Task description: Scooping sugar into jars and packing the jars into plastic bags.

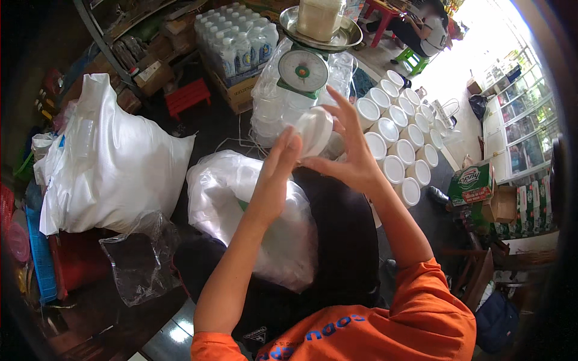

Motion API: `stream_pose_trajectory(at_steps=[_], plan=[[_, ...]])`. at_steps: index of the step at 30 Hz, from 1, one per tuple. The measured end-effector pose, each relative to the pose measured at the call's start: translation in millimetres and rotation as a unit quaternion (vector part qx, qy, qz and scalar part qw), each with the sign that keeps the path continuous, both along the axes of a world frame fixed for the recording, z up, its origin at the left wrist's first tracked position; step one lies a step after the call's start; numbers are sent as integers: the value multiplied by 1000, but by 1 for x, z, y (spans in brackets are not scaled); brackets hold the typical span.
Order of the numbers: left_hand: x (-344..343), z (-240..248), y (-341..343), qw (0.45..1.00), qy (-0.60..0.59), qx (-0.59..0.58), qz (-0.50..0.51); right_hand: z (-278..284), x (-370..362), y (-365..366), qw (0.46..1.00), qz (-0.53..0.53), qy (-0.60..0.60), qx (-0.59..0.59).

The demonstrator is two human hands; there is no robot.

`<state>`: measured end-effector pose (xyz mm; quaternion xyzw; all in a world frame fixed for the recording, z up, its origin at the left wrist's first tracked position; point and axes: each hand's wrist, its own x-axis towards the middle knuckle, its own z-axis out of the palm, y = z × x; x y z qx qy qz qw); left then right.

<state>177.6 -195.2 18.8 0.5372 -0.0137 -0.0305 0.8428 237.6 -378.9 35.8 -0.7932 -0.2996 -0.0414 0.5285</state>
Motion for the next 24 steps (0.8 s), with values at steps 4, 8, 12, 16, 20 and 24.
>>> stream_pose_trajectory(at_steps=[4, 8, 12, 16, 20, 24], plan=[[4, -16, -10, 995, -10, -96, -14, 13, 31, 4, 984, -22, -31, 171], [-3, 3, -1, 991, -68, 95, 73, 137, 146, -14, 908, -139, -392, -56], [2, -5, 7, 983, -47, 123, 125, 185, 221, 18, 959, -161, -216, -90], [9, -6, 4, 986, -40, 103, 127, 188, 290, 3, 910, -192, -195, -312], [5, -1, 12, 984, -41, 105, 135, 171, 316, 10, 905, -136, -197, -351], [3, 1, 10, 988, -48, 81, 126, 156, 320, 12, 960, -94, -147, -218]])
